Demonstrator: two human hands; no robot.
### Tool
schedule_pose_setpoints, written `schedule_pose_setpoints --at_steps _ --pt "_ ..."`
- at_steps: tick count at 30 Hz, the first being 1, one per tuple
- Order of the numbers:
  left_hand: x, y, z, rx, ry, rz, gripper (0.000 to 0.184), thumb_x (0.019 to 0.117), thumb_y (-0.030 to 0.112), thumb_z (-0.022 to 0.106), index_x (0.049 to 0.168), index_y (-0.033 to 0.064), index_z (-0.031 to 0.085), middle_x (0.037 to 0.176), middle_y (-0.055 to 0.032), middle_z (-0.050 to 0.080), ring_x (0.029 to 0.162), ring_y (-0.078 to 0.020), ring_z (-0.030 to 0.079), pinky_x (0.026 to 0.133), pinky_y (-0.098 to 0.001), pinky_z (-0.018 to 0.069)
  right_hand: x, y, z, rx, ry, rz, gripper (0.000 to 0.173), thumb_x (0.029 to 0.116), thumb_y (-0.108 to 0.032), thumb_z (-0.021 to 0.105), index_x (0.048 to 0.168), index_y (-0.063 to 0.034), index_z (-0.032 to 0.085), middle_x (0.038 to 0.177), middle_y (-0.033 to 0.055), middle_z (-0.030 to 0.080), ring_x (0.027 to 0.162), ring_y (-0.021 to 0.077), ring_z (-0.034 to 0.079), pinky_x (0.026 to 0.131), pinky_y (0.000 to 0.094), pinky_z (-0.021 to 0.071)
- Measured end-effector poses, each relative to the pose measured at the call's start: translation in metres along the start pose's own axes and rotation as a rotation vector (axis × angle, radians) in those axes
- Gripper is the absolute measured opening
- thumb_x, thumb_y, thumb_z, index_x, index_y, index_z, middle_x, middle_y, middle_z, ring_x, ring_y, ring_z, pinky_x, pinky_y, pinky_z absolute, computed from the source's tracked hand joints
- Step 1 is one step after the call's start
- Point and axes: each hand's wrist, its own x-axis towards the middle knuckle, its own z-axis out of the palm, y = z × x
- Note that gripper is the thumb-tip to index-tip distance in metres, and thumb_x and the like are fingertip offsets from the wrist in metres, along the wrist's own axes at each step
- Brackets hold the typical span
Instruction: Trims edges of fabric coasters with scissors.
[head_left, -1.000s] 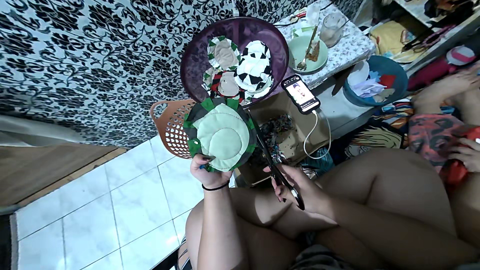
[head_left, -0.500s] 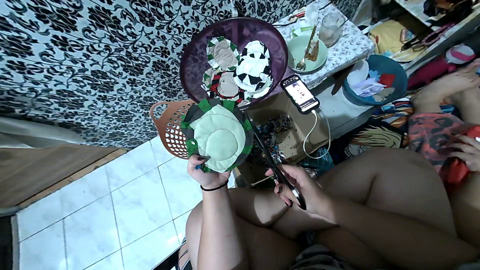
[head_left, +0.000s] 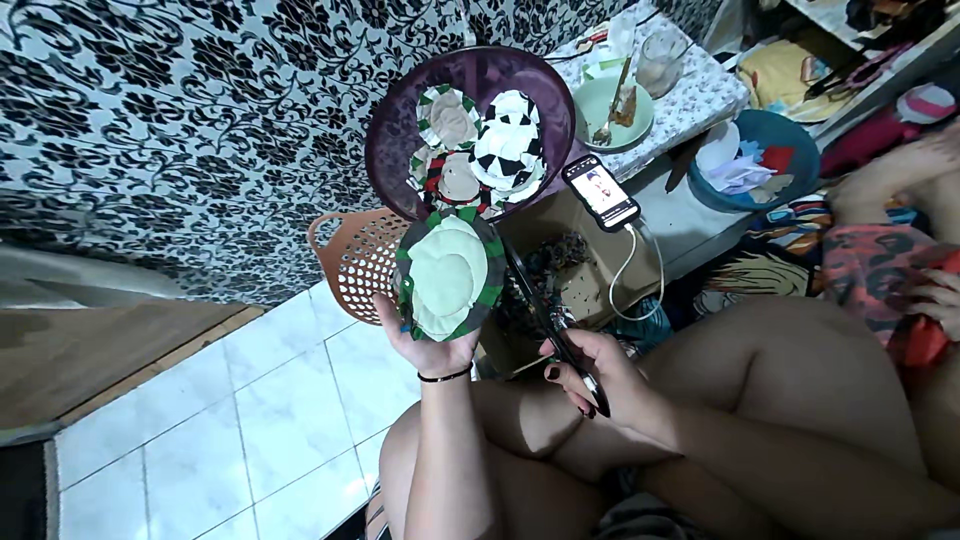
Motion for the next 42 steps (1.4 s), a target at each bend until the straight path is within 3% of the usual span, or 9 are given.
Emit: schedule_pose_setpoints --at_steps 3,5,7,12,15,20,24,28,42 --pt "-0.001 0.007 -0.009 0.075 -0.016 -0.003 0.035 0.0859 0.037 0.071 0.110 0.0130 0.071 0.106 -0.0102 0.074 0.100 -0.0241 0.072 0.084 -0.0486 0.0610 -0.001 0.001 -0.001 -0.007 0.010 -0.009 0.027 0.0953 -0.023 0.072 0.112 -0.0025 0.064 0.071 -0.0054 0.059 0.049 -0.0008 0.052 0.047 0.0160 0.0480" --pt "-0.003 0.014 -0.009 0.187 0.049 0.000 0.019 0.0875 0.022 0.062 0.103 0.0137 0.070 0.097 -0.0083 0.075 0.090 -0.0197 0.074 0.077 -0.0426 0.0630 -0.002 0.003 -0.001 -0.022 0.023 -0.037 0.030 0.0941 -0.024 0.072 0.112 -0.0021 0.064 0.072 -0.0052 0.059 0.049 -0.0008 0.053 0.047 0.0164 0.0486" --pt "-0.003 0.019 -0.006 0.252 0.098 0.006 0.023 0.0921 0.016 0.048 0.101 0.0133 0.069 0.096 -0.0075 0.076 0.087 -0.0175 0.074 0.075 -0.0391 0.0631 -0.001 0.006 -0.001 -0.040 0.004 -0.058 0.034 0.0936 -0.027 0.073 0.114 -0.0015 0.063 0.073 -0.0044 0.059 0.051 -0.0003 0.054 0.048 0.0174 0.0497" --pt "-0.004 0.027 -0.005 0.280 0.127 0.036 0.028 0.0932 0.015 0.040 0.099 0.0140 0.068 0.093 -0.0067 0.076 0.084 -0.0155 0.074 0.071 -0.0368 0.0632 0.004 0.017 -0.008 -0.015 -0.195 -0.064 0.066 0.0932 -0.051 0.068 0.129 0.0020 0.054 0.085 -0.0035 0.058 0.068 0.0028 0.059 0.064 0.0216 0.0544" --pt "-0.005 0.031 -0.011 0.258 0.069 0.035 0.026 0.0921 0.017 0.045 0.098 0.0143 0.070 0.093 -0.0068 0.076 0.084 -0.0155 0.074 0.072 -0.0367 0.0633 0.004 0.016 -0.009 0.014 -0.268 -0.027 0.076 0.0903 -0.059 0.067 0.133 0.0013 0.051 0.089 -0.0049 0.059 0.073 0.0011 0.059 0.067 0.0193 0.0533" --pt "-0.007 0.031 -0.007 0.304 0.064 0.003 0.032 0.0949 0.016 0.039 0.097 0.0154 0.071 0.091 -0.0044 0.076 0.083 -0.0127 0.074 0.071 -0.0334 0.0632 0.004 0.013 -0.008 -0.017 -0.268 -0.075 0.077 0.0900 -0.057 0.068 0.134 0.0036 0.052 0.089 -0.0042 0.059 0.074 0.0014 0.059 0.069 0.0204 0.0537" --pt "-0.007 0.030 -0.005 0.332 0.055 -0.023 0.037 0.0966 0.014 0.034 0.098 0.0149 0.071 0.092 -0.0034 0.076 0.082 -0.0112 0.074 0.072 -0.0313 0.0628 0.006 0.012 -0.011 -0.039 -0.197 -0.095 0.064 0.0934 -0.047 0.069 0.130 0.0038 0.055 0.085 -0.0038 0.059 0.067 0.0023 0.060 0.063 0.0218 0.0557" --pt "-0.008 0.029 -0.001 0.343 0.099 -0.021 0.038 0.0965 0.014 0.032 0.097 0.0151 0.070 0.091 -0.0029 0.076 0.081 -0.0107 0.074 0.070 -0.0304 0.0627 0.006 0.011 -0.012 -0.109 -0.167 -0.097 0.069 0.0916 -0.051 0.069 0.130 0.0039 0.056 0.085 -0.0028 0.059 0.066 0.0018 0.058 0.061 0.0210 0.0545" --pt "-0.008 0.038 -0.003 0.345 0.093 -0.036 0.035 0.0950 0.014 0.036 0.095 0.0148 0.071 0.090 -0.0028 0.076 0.080 -0.0102 0.074 0.069 -0.0294 0.0624 0.002 0.002 -0.010 -0.115 -0.077 -0.050 0.048 0.0907 -0.036 0.075 0.119 0.0008 0.063 0.078 -0.0061 0.060 0.056 -0.0026 0.054 0.054 0.0149 0.0493"
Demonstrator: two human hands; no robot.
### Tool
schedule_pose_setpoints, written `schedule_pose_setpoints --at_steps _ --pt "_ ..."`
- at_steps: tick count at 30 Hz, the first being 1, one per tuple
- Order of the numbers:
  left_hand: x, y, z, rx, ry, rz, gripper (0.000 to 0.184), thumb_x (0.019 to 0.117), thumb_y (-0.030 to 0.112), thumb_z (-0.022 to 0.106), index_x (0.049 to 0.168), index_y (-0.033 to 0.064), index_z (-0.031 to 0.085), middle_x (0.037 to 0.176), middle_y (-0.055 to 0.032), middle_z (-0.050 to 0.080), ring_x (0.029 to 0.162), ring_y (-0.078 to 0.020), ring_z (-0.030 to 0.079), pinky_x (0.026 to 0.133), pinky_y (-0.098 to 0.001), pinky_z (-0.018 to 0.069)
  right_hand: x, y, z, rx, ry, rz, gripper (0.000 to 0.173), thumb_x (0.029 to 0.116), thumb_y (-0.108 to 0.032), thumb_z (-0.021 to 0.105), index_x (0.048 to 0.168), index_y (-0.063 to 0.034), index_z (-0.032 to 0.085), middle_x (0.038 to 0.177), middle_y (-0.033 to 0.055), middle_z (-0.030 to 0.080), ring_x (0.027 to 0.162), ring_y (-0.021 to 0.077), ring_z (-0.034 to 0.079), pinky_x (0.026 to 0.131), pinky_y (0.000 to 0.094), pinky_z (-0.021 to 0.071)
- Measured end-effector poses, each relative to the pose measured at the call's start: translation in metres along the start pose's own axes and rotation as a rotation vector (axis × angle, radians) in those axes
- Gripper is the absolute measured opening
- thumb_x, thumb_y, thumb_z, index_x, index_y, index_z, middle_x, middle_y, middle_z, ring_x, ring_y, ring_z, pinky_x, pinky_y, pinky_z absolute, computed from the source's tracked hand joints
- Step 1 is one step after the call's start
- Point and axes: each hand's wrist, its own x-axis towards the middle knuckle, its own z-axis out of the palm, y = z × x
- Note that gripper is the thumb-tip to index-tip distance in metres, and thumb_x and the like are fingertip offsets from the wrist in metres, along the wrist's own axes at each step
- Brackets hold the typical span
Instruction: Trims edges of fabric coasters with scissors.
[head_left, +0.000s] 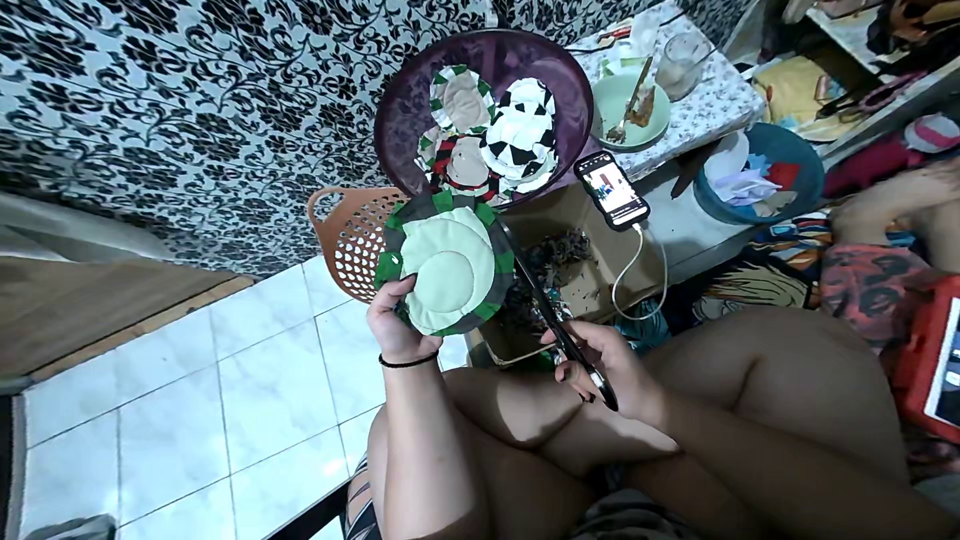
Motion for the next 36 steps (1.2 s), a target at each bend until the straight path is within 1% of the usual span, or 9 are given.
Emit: schedule_pose_setpoints --at_steps 6,10,15,19,22,26,31,34,36 --pt "-0.002 0.008 -0.002 0.037 0.013 0.016 0.034 0.0937 0.012 0.036 0.093 0.0155 0.070 0.088 -0.0019 0.076 0.078 -0.0088 0.073 0.067 -0.0280 0.0620 -0.002 -0.001 0.001 0.005 0.002 0.016 0.043 0.0904 -0.033 0.076 0.117 -0.0002 0.065 0.078 -0.0055 0.062 0.053 -0.0030 0.052 0.050 0.0149 0.0477" --pt "-0.004 0.016 -0.005 0.101 0.010 -0.011 0.039 0.0947 0.012 0.032 0.093 0.0173 0.070 0.088 -0.0002 0.076 0.077 -0.0073 0.073 0.066 -0.0263 0.0617 -0.003 -0.001 0.003 0.000 0.003 0.019 0.037 0.0911 -0.027 0.075 0.115 -0.0002 0.065 0.076 -0.0059 0.061 0.052 -0.0032 0.051 0.049 0.0147 0.0469" --pt "-0.008 0.024 -0.007 0.160 0.033 -0.016 0.035 0.0922 0.011 0.036 0.092 0.0192 0.071 0.087 0.0013 0.076 0.076 -0.0060 0.072 0.065 -0.0258 0.0615 -0.005 0.003 0.005 -0.012 0.014 -0.009 0.033 0.0915 -0.023 0.075 0.112 0.0006 0.067 0.074 -0.0056 0.062 0.051 -0.0037 0.051 0.048 0.0145 0.0467" --pt "-0.010 0.028 -0.008 0.223 0.053 -0.018 0.038 0.0937 0.010 0.033 0.091 0.0195 0.070 0.085 0.0031 0.076 0.073 -0.0040 0.071 0.064 -0.0235 0.0605 -0.005 0.005 0.007 -0.029 0.020 -0.021 0.031 0.0915 -0.022 0.075 0.111 0.0007 0.067 0.073 -0.0055 0.063 0.050 -0.0039 0.051 0.047 0.0141 0.0461" --pt "-0.010 0.029 -0.005 0.278 0.113 -0.020 0.036 0.0928 0.008 0.034 0.093 0.0190 0.068 0.084 0.0042 0.075 0.072 -0.0025 0.071 0.062 -0.0213 0.0595 -0.002 0.006 0.004 -0.057 -0.014 -0.006 0.039 0.0914 -0.027 0.075 0.116 0.0014 0.065 0.077 -0.0039 0.064 0.052 -0.0025 0.053 0.049 0.0157 0.0485" --pt "-0.008 0.028 -0.009 0.358 0.120 -0.019 0.030 0.0850 0.005 0.041 0.093 0.0210 0.065 0.083 0.0053 0.075 0.072 -0.0012 0.070 0.062 -0.0212 0.0594 0.001 0.012 -0.002 -0.106 -0.113 -0.030 0.066 0.0896 -0.047 0.074 0.127 0.0052 0.060 0.079 -0.0048 0.059 0.063 0.0003 0.055 0.059 0.0194 0.0520" --pt "-0.009 0.029 -0.008 0.369 0.055 -0.071 0.027 0.0817 0.005 0.046 0.090 0.0207 0.067 0.082 0.0043 0.076 0.070 -0.0019 0.071 0.061 -0.0220 0.0597 0.003 0.009 -0.003 -0.081 -0.102 -0.025 0.072 0.0874 -0.052 0.074 0.128 0.0052 0.059 0.080 -0.0074 0.059 0.063 -0.0019 0.055 0.059 0.0171 0.0514" --pt "-0.009 0.028 -0.009 0.381 0.021 -0.080 0.029 0.0818 0.005 0.047 0.093 0.0222 0.066 0.084 0.0055 0.076 0.071 -0.0009 0.071 0.062 -0.0208 0.0597 0.003 0.009 -0.004 -0.052 -0.097 -0.007 0.075 0.0862 -0.056 0.074 0.129 0.0041 0.058 0.080 -0.0081 0.059 0.064 -0.0016 0.056 0.059 0.0174 0.0521" --pt "-0.009 0.028 -0.008 0.384 0.016 -0.079 0.029 0.0821 0.004 0.046 0.092 0.0221 0.067 0.083 0.0057 0.076 0.070 -0.0005 0.070 0.062 -0.0202 0.0595 0.003 0.009 -0.004 -0.050 -0.094 -0.016 0.075 0.0873 -0.055 0.073 0.128 0.0052 0.058 0.081 -0.0081 0.060 0.064 -0.0015 0.056 0.060 0.0176 0.0524"
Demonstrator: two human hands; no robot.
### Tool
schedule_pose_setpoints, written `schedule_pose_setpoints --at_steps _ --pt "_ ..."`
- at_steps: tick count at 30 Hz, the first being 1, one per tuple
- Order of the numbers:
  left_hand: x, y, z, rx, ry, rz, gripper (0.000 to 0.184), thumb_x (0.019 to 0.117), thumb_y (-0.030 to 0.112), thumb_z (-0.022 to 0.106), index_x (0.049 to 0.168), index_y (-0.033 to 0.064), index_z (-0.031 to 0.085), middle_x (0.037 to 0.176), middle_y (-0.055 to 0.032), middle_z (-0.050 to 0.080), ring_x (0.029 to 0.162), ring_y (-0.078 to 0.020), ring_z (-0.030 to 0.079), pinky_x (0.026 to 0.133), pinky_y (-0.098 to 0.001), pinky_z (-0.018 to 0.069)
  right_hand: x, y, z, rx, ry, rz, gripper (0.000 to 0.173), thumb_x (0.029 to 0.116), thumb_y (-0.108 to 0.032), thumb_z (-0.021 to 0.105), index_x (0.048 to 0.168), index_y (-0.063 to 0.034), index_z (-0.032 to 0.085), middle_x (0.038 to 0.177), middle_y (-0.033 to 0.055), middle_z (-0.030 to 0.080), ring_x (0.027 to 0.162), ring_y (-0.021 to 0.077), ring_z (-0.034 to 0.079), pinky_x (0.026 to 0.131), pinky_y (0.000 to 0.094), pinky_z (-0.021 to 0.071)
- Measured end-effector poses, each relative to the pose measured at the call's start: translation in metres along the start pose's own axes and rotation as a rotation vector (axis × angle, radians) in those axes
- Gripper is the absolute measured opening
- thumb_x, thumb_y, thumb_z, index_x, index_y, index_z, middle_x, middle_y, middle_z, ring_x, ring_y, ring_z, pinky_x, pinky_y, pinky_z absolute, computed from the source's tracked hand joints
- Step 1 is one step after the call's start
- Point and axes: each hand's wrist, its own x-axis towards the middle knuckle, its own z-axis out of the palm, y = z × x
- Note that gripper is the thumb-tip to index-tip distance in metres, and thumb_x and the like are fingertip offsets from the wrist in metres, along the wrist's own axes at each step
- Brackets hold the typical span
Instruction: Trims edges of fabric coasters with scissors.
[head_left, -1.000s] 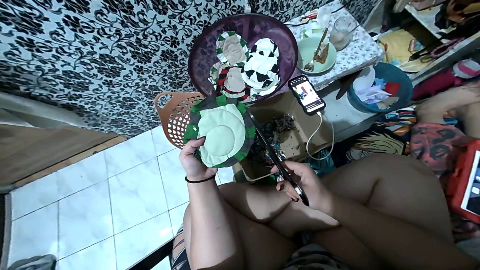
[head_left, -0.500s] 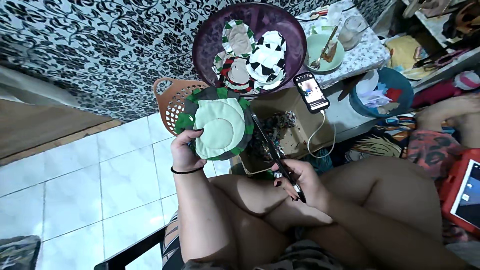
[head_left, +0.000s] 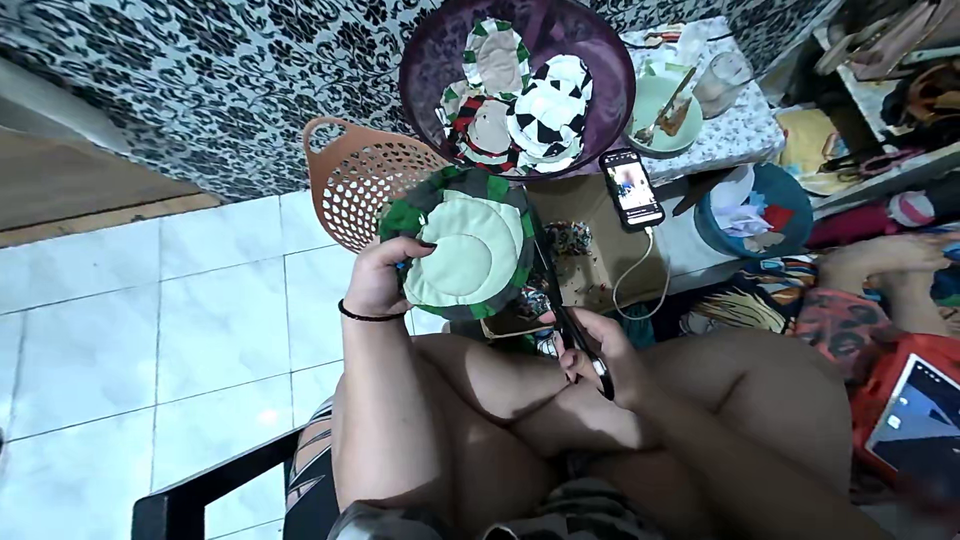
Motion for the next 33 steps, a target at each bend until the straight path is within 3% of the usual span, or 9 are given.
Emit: schedule_pose_setpoints --at_steps 6,11,14,24,28,33 --pt "-0.0002 0.0015 0.0007 0.013 0.007 -0.016 0.029 0.0820 0.004 0.045 0.088 0.0222 0.067 0.080 0.0061 0.076 0.068 0.0001 0.070 0.060 -0.0193 0.0585 0.0001 -0.0052 -0.0005 -0.017 0.019 0.051 0.059 0.0898 -0.040 0.073 0.126 0.0037 0.060 0.076 -0.0086 0.057 0.058 -0.0011 0.055 0.056 0.0177 0.0521" --pt "-0.0013 0.0028 0.0013 0.029 0.035 -0.014 0.028 0.0815 0.006 0.045 0.086 0.0231 0.067 0.080 0.0065 0.075 0.069 0.0005 0.069 0.061 -0.0194 0.0584 0.0000 -0.0040 -0.0015 -0.041 0.017 0.056 0.072 0.0853 -0.053 0.075 0.127 0.0034 0.060 0.077 -0.0091 0.058 0.059 -0.0017 0.055 0.056 0.0171 0.0514" --pt "-0.0007 0.0022 0.0020 0.007 0.032 -0.011 0.029 0.0818 0.005 0.045 0.087 0.0226 0.067 0.080 0.0062 0.076 0.069 0.0003 0.070 0.061 -0.0196 0.0585 0.0009 -0.0005 -0.0016 -0.062 -0.002 0.012 0.078 0.0868 -0.056 0.073 0.131 0.0063 0.057 0.080 -0.0077 0.059 0.064 -0.0017 0.056 0.060 0.0167 0.0519" --pt "0.0026 -0.0014 0.0038 -0.033 -0.015 -0.026 0.028 0.0828 0.005 0.045 0.089 0.0204 0.067 0.082 0.0037 0.076 0.070 -0.0018 0.071 0.062 -0.0213 0.0598 0.0034 0.0011 -0.0019 -0.068 0.006 0.014 0.073 0.0887 -0.052 0.073 0.130 0.0064 0.057 0.081 -0.0066 0.059 0.064 -0.0013 0.056 0.061 0.0174 0.0527" --pt "0.0036 -0.0026 0.0004 -0.032 -0.040 -0.025 0.028 0.0833 0.006 0.045 0.088 0.0217 0.068 0.082 0.0045 0.076 0.070 -0.0010 0.071 0.063 -0.0207 0.0596 0.0021 -0.0020 -0.0009 -0.047 0.034 0.047 0.065 0.0891 -0.048 0.073 0.126 0.0035 0.060 0.077 -0.0076 0.058 0.059 -0.0010 0.055 0.057 0.0177 0.0520" --pt "0.0021 0.0007 -0.0037 0.014 0.009 -0.027 0.029 0.0827 0.006 0.044 0.087 0.0222 0.067 0.080 0.0055 0.076 0.069 -0.0001 0.070 0.061 -0.0196 0.0586 -0.0009 -0.0082 0.0004 -0.040 0.046 0.087 0.048 0.0914 -0.031 0.073 0.123 0.0026 0.062 0.078 -0.0054 0.062 0.056 -0.0017 0.054 0.053 0.0167 0.0498"
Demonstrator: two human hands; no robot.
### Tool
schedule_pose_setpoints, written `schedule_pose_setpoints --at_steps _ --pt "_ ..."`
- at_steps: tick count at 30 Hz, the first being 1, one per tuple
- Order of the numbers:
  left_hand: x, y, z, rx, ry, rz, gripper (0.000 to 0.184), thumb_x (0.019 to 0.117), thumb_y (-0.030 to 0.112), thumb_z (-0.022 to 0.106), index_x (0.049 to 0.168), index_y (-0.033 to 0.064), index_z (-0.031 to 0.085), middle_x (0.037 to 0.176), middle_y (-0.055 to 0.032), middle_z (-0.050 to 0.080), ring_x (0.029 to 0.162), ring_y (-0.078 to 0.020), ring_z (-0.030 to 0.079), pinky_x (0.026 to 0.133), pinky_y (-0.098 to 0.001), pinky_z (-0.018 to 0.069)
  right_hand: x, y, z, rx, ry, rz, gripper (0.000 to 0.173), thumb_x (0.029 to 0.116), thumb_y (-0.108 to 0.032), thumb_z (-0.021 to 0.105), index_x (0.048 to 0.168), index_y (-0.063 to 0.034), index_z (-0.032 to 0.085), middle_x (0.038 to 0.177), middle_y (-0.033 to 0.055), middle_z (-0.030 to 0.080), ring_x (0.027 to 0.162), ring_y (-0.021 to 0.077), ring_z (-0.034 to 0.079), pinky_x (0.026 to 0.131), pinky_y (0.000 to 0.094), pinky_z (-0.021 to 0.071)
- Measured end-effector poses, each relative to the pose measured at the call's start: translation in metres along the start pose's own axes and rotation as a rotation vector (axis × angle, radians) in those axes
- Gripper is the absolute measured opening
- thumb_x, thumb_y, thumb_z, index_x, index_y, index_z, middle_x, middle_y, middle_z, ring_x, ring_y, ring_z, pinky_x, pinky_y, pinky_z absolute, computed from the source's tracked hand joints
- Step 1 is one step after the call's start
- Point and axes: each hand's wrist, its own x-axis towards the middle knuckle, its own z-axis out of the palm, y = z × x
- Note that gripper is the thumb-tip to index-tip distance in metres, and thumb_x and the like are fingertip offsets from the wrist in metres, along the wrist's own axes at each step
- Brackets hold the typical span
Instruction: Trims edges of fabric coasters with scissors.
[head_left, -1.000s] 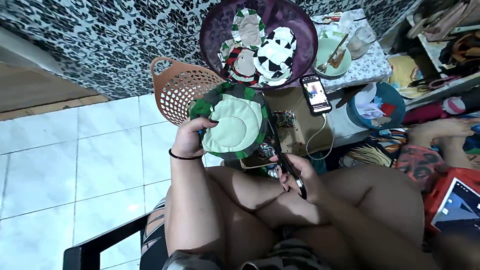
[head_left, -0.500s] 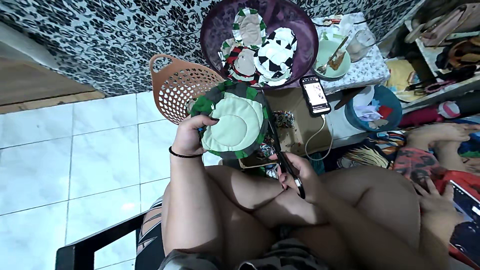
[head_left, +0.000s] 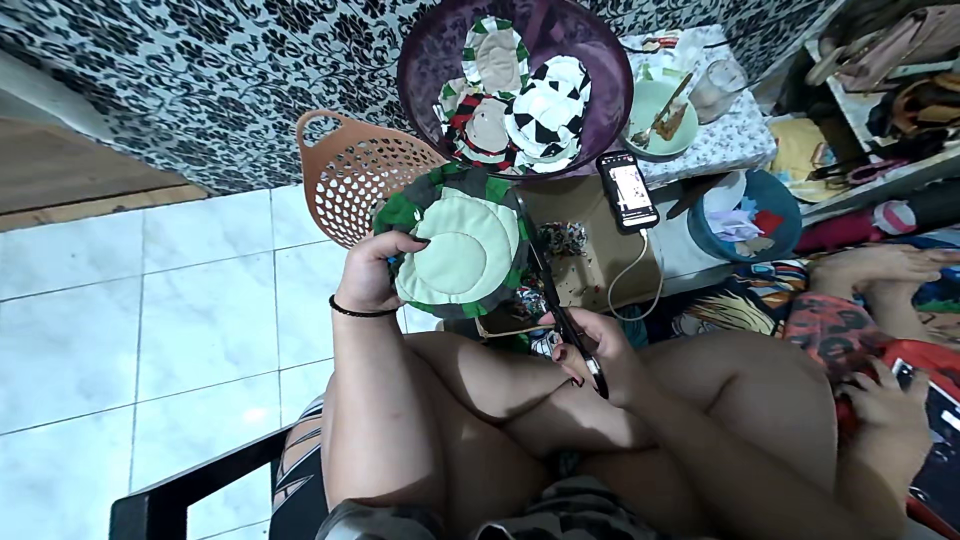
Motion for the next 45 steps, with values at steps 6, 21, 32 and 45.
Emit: schedule_pose_setpoints --at_steps 6,21,32,45 --pt "-0.002 0.002 -0.001 0.041 0.047 0.023 0.029 0.0814 0.004 0.045 0.088 0.0223 0.066 0.079 0.0069 0.075 0.068 0.0008 0.069 0.060 -0.0189 0.0581 -0.001 -0.001 0.001 -0.016 0.010 -0.002 0.037 0.0931 -0.023 0.071 0.120 0.0024 0.064 0.078 -0.0039 0.063 0.054 -0.0014 0.054 0.051 0.0163 0.0492" --pt "0.013 -0.007 -0.004 -0.436 -0.130 0.154 0.063 0.1075 0.051 0.017 0.107 0.0190 0.071 0.103 -0.0015 0.076 0.096 -0.0107 0.072 0.083 -0.0330 0.0616 0.000 0.000 0.005 0.029 0.051 -0.020 0.027 0.0947 -0.019 0.071 0.112 0.0005 0.067 0.070 -0.0056 0.061 0.049 -0.0020 0.051 0.046 0.0154 0.0456" --pt "0.016 -0.031 0.042 -0.664 -0.136 0.053 0.092 0.0826 0.093 0.023 0.141 0.0288 0.053 0.139 -0.0032 0.060 0.126 -0.0248 0.059 0.095 -0.0528 0.0553 0.004 -0.003 0.014 0.020 0.127 0.065 0.026 0.0949 -0.018 0.071 0.112 0.0012 0.066 0.071 -0.0024 0.061 0.049 0.0000 0.052 0.046 0.0169 0.0475" --pt "0.017 -0.036 0.051 -0.865 -0.129 0.123 0.054 0.0991 0.043 0.049 0.144 0.0135 0.048 0.148 -0.0197 0.050 0.138 -0.0437 0.047 0.109 -0.0705 0.0391 0.004 0.009 0.021 -0.103 0.163 0.027 0.039 0.0933 -0.026 0.075 0.118 0.0022 0.065 0.077 0.0006 0.064 0.052 0.0003 0.054 0.052 0.0176 0.0501"
